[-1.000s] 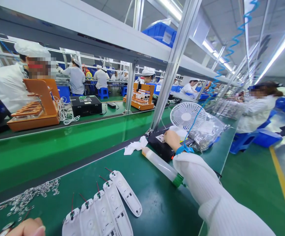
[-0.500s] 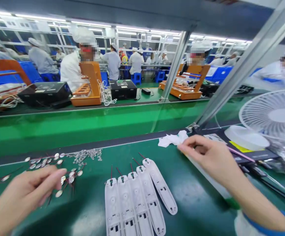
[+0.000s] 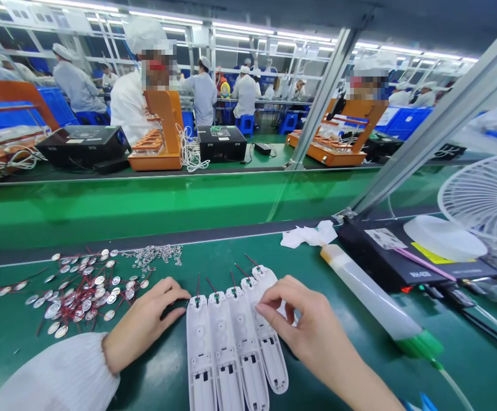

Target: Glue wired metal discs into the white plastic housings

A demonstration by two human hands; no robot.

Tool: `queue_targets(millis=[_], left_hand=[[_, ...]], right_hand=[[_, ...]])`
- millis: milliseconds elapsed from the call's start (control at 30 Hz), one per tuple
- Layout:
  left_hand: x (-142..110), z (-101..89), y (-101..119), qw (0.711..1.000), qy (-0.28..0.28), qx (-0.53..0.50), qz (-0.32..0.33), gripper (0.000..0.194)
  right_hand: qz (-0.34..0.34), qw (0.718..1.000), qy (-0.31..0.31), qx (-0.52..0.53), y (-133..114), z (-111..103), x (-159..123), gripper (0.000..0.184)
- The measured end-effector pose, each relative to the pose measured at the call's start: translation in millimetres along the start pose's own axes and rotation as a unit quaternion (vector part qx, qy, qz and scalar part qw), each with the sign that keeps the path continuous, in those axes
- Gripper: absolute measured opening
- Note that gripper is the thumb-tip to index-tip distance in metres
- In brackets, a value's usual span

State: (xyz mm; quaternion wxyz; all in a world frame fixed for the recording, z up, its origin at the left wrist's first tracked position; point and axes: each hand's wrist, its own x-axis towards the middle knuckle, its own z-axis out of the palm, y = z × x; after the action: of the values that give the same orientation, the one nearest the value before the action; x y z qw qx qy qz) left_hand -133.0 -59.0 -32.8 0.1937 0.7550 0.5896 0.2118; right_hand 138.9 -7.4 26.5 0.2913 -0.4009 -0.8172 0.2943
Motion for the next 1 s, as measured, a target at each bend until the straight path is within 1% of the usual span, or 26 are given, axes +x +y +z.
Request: queue_targets(millis=[67, 133, 233, 300, 333, 400, 467, 533, 633, 700, 767, 833, 900, 1000], left_hand=[[4.0, 3.5, -0.7, 1.000, 0.013, -0.005, 0.000, 0.012], [5.6, 5.0, -3.4, 0.999, 0.029, -0.013, -0.005, 0.013], [5.3, 3.2, -6.3, 0.998, 0.057, -0.035, -0.010, 0.012], [3.2, 0.1, -2.0, 0.996, 0.074, -0.054, -0.015, 0.011], [1.4, -1.8, 3.1, 0.995, 0.081, -0.065, -0.014, 0.010], [-4.0, -5.5, 18.5, 0.991, 0.090, -0.095, 0.011, 0.010], [-11.2, -8.5, 37.2, 0.986, 0.089, -0.129, 0.060, 0.013], [-19.0, -9.7, 53.4, 0.982, 0.082, -0.139, 0.101, 0.016], [-30.2, -6.8, 66.1, 0.983, 0.082, -0.112, 0.122, 0.014], [-36.3, -3.3, 68.2, 0.984, 0.085, -0.091, 0.126, 0.013], [-40.0, -0.7, 68.3, 0.985, 0.082, -0.067, 0.133, 0.014], [-39.8, 0.1, 67.4, 0.987, 0.071, -0.030, 0.144, 0.017], [-35.8, 0.3, 64.9, 0.984, 0.057, 0.027, 0.167, 0.021], [-27.4, 3.6, 57.5, 0.971, 0.017, 0.129, 0.200, 0.033]], right_hand=[[0.001, 1.000, 0.000, 0.000, -2.3, 0.5, -1.5, 0.018], [0.002, 1.000, -0.002, 0.002, -3.4, 1.7, -2.2, 0.017], [-0.003, 1.000, -0.008, 0.008, -4.1, 5.3, -1.9, 0.015], [-0.016, 1.000, -0.012, 0.009, -6.8, 10.2, -1.9, 0.015], [-0.028, 1.000, -0.011, 0.007, -9.5, 14.0, -2.4, 0.014], [-0.073, 0.997, 0.002, 0.000, -17.5, 24.5, -4.8, 0.011], [-0.132, 0.991, 0.022, -0.019, -27.3, 38.5, -8.9, 0.009], [-0.179, 0.982, 0.036, -0.050, -35.8, 53.3, -14.2, 0.012], [-0.197, 0.977, 0.040, -0.073, -42.2, 69.1, -22.7, 0.015], [-0.185, 0.979, 0.034, -0.078, -42.4, 72.6, -28.1, 0.019], [-0.171, 0.981, 0.025, -0.093, -40.6, 71.9, -33.6, 0.021], [-0.161, 0.981, 0.020, -0.102, -37.8, 70.1, -40.3, 0.021], [-0.166, 0.981, 0.024, -0.099, -34.9, 70.3, -49.0, 0.020], [-0.193, 0.969, 0.055, -0.143, -32.4, 76.8, -65.0, 0.024]])
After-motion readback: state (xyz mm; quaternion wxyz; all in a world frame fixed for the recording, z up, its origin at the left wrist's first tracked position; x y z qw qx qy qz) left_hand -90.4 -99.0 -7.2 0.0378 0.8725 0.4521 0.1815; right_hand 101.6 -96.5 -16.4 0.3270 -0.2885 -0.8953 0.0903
